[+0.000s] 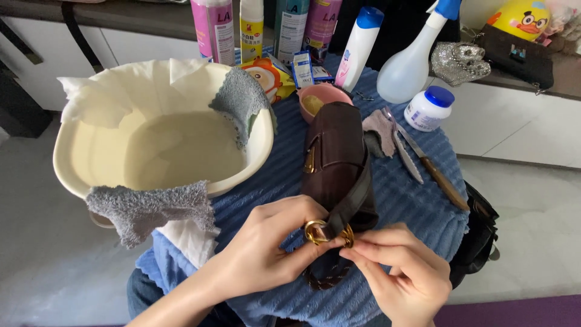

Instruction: Applying a cut lemon to the metal hardware of a brown leather handbag to clean or polish it.

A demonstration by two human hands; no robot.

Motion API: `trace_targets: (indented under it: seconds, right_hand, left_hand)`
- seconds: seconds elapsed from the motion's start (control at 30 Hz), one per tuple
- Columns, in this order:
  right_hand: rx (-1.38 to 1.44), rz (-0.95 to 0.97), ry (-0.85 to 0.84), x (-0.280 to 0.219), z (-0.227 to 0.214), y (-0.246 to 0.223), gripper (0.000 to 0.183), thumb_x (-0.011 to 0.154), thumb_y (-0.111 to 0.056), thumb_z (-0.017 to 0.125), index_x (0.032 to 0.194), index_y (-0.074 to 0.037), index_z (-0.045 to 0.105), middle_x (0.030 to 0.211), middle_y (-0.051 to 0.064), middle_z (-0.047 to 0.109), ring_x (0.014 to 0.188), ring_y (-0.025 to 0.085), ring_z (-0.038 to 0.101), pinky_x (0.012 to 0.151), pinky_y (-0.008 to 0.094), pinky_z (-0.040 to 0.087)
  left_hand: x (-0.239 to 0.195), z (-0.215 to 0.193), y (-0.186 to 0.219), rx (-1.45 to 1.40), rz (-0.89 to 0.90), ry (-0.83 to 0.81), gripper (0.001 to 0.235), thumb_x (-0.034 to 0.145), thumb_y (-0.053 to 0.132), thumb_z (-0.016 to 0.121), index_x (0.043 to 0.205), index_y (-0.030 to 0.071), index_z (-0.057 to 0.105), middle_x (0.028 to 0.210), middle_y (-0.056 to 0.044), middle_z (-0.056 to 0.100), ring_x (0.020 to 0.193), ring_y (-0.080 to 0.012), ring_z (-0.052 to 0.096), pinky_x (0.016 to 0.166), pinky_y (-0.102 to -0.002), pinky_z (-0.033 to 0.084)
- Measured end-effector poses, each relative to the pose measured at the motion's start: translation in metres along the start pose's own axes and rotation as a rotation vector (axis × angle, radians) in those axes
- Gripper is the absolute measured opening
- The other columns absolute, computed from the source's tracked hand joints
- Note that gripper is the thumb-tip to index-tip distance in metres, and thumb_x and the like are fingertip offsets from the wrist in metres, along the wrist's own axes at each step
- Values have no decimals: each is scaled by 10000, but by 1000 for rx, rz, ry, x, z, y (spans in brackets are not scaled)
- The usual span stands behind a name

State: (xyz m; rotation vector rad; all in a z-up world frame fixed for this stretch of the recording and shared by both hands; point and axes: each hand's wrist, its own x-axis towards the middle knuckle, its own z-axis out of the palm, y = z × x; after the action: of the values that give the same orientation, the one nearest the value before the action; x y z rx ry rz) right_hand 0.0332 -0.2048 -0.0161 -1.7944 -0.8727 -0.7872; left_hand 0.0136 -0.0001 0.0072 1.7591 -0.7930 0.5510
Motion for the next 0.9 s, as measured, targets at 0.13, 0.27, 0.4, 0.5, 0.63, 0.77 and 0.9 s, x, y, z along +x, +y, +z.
trace_targets:
  seconds: [0.13,0.27,0.4,0.5,0.63,0.77,0.9]
  right_hand:
    - [-41,44,14,3,-2,7,183,718,-18,857,809,-30,698,883,146,761,672,110,739,456,150,472]
    - [-78,16,-55,11,-11,19,192,768,-53,843,875,-25,686,909,116,764,382,-3,395,368,151,297]
    - [-148,-18,-55,16,-15,16,115,784,-51,802,801,-44,689,863,123,758,390,30,371,403,177,300]
    - [-206,104,-149,10,-26,15,100,830,-134,760,924,-114,736,997,58,772,332,7,356,368,153,335]
    - [-205,74,-157,11,-34,24,66,839,-125,739,892,-94,716,976,75,763,341,-3,363,355,150,318]
    - [-187,59,-181,11,-35,27,120,831,-124,750,948,-124,723,970,63,765,534,43,598,409,140,474]
    - [-127,17,-190,8,-38,34,149,831,-104,751,974,-95,711,994,103,761,678,54,742,382,139,449]
  left_hand:
    - [16,-8,1,-58,25,-72,108,1023,118,598,943,55,562,932,-81,647,813,-231,664,728,-309,520]
    - [29,-11,-1,-73,27,-108,86,1031,135,593,979,66,584,937,-61,654,824,-215,674,738,-298,516]
    - [35,-18,2,-80,83,-216,124,1023,144,615,1061,27,597,987,-103,651,859,-268,662,783,-355,535]
    - [42,-26,11,-79,58,-253,147,996,161,635,995,27,575,912,-108,621,768,-267,639,701,-345,518]
    - [63,-45,16,116,14,-316,263,958,188,591,1145,4,572,988,-128,704,876,-277,720,805,-360,581]
    - [93,-51,1,791,181,-428,394,864,175,509,1233,62,584,1148,-155,681,996,-361,670,752,-497,525]
    - [128,-44,-74,1120,634,-669,909,691,190,713,1530,127,371,1510,-98,510,1378,-285,481,1065,-423,395]
